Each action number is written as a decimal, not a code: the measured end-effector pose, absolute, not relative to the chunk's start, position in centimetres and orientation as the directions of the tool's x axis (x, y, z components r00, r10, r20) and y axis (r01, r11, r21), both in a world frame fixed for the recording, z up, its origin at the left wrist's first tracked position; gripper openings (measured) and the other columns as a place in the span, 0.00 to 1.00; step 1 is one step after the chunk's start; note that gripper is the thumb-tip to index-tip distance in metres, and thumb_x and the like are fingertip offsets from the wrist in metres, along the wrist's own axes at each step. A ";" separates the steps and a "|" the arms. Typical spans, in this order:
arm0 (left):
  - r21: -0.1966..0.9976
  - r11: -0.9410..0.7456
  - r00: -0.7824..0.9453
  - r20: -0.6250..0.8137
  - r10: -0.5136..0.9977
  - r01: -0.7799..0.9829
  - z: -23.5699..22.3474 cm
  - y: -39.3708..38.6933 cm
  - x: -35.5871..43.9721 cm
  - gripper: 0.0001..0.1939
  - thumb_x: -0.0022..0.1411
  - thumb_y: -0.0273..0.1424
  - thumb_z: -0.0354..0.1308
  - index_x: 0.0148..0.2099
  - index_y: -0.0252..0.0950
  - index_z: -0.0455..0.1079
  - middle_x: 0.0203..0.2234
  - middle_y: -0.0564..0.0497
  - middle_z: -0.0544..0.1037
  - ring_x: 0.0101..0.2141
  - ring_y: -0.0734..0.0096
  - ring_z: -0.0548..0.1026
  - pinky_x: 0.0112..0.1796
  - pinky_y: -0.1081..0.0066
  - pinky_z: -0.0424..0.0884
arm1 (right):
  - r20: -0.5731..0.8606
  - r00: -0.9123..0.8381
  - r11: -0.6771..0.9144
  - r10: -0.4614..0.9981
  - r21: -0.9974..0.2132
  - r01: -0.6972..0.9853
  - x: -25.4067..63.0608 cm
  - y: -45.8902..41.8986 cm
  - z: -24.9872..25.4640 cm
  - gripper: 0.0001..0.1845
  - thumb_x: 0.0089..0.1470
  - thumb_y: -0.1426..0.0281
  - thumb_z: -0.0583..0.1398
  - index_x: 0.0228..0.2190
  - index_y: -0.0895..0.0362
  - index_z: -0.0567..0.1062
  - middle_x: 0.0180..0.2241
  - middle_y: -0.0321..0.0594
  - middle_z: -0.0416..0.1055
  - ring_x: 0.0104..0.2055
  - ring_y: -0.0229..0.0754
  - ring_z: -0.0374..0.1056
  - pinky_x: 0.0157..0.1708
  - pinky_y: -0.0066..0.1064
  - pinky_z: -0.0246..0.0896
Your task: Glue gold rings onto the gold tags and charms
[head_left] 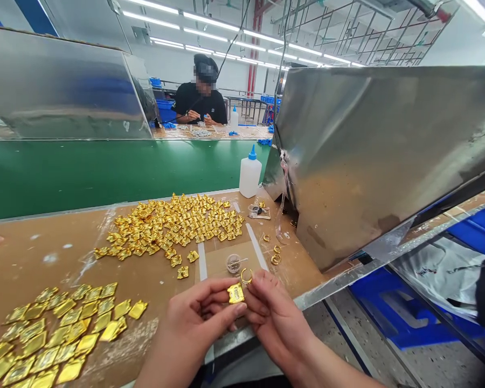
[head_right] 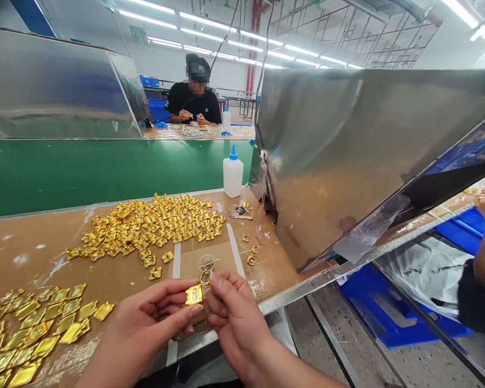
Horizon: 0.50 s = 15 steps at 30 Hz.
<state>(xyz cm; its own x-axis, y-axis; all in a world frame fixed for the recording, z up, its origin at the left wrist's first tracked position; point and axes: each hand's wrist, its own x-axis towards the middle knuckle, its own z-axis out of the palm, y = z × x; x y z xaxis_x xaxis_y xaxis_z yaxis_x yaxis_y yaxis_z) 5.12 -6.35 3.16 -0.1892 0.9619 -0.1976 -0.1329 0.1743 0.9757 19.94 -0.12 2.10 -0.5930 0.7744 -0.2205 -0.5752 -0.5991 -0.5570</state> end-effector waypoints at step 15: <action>0.846 0.497 0.310 -0.428 0.849 -0.191 4.3 -8.0 3.4 0.23 0.57 0.39 0.73 0.53 0.39 0.80 0.34 0.44 0.88 0.21 0.72 0.81 0.23 0.76 0.71 | 0.177 -0.916 -0.003 0.361 -0.982 -0.191 23.5 4.8 3.2 0.11 0.55 0.61 0.71 0.30 0.55 0.79 0.27 0.32 0.62 0.28 0.36 0.55 0.29 0.30 0.49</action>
